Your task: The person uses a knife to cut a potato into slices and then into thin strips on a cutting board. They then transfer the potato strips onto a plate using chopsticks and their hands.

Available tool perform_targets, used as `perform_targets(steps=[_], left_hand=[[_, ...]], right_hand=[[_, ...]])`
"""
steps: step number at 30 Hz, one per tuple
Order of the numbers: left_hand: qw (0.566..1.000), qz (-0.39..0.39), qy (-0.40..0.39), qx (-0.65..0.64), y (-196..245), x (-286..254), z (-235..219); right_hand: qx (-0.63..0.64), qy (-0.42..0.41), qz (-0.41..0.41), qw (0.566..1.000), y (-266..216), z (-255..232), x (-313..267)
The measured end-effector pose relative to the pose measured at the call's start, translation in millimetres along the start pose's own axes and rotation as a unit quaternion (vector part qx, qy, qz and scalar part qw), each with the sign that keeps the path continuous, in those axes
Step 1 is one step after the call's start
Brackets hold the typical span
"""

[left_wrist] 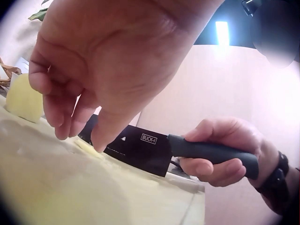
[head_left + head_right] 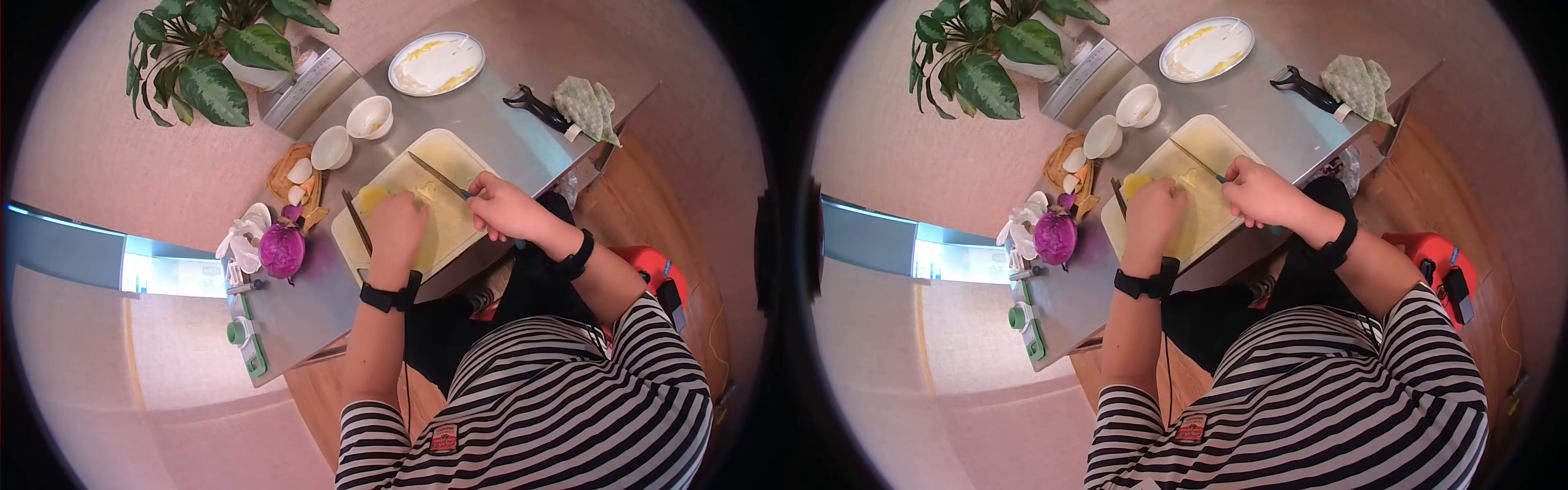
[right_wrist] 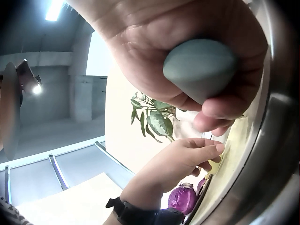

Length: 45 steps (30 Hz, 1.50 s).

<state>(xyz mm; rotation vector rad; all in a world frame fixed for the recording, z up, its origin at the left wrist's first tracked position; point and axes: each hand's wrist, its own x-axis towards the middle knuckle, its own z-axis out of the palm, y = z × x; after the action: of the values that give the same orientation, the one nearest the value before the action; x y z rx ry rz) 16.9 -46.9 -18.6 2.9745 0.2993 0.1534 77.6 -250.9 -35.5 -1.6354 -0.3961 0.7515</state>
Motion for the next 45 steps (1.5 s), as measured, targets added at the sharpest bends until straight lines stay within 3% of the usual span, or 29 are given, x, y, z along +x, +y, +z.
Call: perform_targets(steps=[6,17,23,28,31,34,45], left_hand=[[0.998,-0.015,-0.036,0.039,0.1,15.4,11.7],[0.995,-0.088,-0.045,0.025,16.3,24.5,4.1],[1.000,-0.020,-0.013,0.017,4.6,29.6,14.7],[0.988,0.129,-0.058,-0.061,-3.9,28.4,11.1],[0.977,0.171,-0.100,-0.076,3.1,21.5,2.8],[0.969,0.232,-0.059,-0.062,4.4,16.7,3.3],[0.969,0.245,-0.011,-0.013,13.6,13.7,9.6]], right_hand=[[0.031,-0.047,0.012,0.998,-2.5,8.4,-0.1],[0.076,-0.002,-0.043,0.996,9.3,0.8,21.4],[0.088,0.005,-0.036,0.995,13.0,2.0,27.5],[0.142,-0.001,-0.036,0.989,19.1,-2.3,30.5],[0.161,0.001,-0.039,0.986,18.7,-2.8,30.9],[0.159,0.003,-0.035,0.987,19.6,-2.6,31.2],[0.108,0.006,-0.048,0.993,17.7,-0.6,28.9]])
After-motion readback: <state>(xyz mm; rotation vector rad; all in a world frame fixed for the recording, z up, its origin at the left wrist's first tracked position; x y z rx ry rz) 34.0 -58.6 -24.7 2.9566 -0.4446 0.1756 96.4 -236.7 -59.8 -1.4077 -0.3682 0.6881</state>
